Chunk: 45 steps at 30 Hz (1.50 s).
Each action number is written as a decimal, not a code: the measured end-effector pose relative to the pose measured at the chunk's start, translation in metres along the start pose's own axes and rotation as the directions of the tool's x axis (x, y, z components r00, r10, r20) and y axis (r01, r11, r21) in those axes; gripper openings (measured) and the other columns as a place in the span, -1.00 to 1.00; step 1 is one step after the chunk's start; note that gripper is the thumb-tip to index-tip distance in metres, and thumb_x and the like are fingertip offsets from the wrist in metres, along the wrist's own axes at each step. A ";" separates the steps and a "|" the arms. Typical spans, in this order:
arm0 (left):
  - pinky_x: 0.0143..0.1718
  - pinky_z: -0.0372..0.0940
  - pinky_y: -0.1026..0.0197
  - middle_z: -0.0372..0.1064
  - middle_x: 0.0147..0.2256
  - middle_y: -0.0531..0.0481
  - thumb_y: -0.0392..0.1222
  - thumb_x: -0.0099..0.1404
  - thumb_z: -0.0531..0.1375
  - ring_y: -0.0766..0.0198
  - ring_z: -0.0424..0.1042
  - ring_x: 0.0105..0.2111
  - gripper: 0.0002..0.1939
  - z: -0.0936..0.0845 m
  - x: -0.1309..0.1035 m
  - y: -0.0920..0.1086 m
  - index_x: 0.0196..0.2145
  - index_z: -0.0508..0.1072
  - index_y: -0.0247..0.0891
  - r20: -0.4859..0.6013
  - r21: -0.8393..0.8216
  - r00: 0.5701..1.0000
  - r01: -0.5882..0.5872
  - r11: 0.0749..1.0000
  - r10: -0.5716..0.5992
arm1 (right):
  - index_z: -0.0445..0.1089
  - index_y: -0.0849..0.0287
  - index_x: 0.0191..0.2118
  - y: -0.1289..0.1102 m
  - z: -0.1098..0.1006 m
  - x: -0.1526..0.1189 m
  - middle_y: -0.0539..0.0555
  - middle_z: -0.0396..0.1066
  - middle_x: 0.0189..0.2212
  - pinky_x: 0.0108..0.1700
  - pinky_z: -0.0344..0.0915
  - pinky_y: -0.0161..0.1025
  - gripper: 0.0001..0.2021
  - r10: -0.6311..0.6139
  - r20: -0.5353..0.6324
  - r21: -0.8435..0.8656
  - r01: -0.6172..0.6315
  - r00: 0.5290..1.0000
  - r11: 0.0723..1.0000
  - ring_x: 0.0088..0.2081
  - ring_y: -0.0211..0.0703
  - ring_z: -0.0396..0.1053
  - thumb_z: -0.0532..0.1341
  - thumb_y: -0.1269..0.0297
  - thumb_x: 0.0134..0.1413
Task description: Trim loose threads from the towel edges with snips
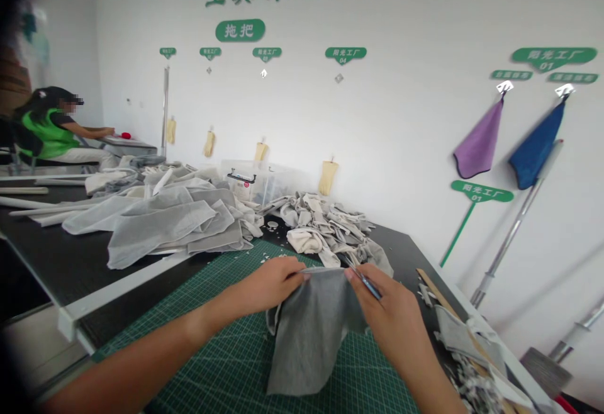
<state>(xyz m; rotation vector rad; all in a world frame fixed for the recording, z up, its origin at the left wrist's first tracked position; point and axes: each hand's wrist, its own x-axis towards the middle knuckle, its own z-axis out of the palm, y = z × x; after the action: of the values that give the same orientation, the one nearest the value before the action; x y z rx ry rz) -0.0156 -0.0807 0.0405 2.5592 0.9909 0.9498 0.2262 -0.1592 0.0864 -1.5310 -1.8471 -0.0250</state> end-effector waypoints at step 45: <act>-0.14 0.24 0.18 0.51 -0.21 -0.02 -0.14 0.41 0.03 0.15 0.45 -0.20 -0.76 -0.023 0.027 -0.009 -0.10 0.46 -0.15 -0.329 0.013 0.942 0.083 0.997 -0.074 | 0.55 -0.04 -0.19 0.050 -0.007 0.009 0.05 0.57 -0.35 -0.39 0.20 -0.26 -0.61 0.161 -0.029 -0.447 -0.156 0.987 0.881 -0.34 0.00 0.51 0.03 -0.05 0.26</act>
<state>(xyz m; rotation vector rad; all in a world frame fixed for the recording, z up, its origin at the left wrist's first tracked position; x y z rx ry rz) -0.0194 -0.0562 0.0676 2.4073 1.1866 1.3798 0.2723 -0.1403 0.0753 -1.9963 -1.7957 -0.3948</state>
